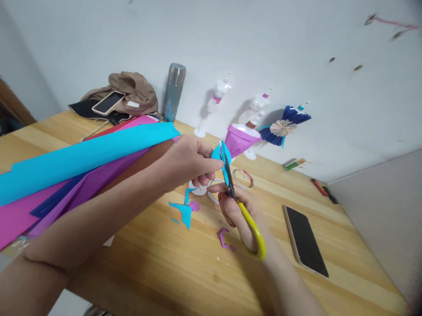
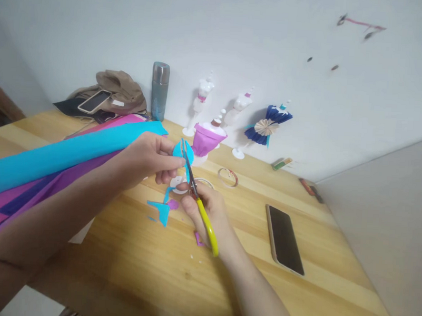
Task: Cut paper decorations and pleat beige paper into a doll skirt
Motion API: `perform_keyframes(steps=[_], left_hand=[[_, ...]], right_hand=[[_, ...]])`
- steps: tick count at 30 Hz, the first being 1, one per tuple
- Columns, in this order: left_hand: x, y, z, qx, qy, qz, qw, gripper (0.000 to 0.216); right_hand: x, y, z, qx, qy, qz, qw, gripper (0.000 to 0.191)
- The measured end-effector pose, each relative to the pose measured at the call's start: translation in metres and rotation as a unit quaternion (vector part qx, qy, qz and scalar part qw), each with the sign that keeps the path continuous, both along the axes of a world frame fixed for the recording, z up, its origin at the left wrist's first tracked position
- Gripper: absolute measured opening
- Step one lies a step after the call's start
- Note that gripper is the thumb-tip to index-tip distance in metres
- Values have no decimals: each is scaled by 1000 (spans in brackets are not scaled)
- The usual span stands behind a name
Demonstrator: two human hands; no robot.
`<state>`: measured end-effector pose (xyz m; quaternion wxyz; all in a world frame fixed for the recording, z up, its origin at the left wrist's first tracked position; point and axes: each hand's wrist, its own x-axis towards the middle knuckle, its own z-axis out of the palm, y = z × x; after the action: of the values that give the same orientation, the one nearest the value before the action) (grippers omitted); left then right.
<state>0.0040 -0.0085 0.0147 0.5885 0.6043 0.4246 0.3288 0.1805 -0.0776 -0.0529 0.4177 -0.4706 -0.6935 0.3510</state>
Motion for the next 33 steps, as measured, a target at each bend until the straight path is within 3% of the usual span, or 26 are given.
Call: perform_keyframes(steps=[14, 23, 33], left_hand=[[3, 0, -4, -7, -46, 8, 999, 30], [8, -11, 3, -45, -95, 25, 994, 31], [10, -13, -3, -42, -126, 29, 991, 29]], right_hand=[[-1, -1, 3, -3, 23, -9, 1000, 59], [-2, -1, 5, -7, 44, -6, 999, 60], [-3, 0, 4, -5, 67, -16, 998, 60]])
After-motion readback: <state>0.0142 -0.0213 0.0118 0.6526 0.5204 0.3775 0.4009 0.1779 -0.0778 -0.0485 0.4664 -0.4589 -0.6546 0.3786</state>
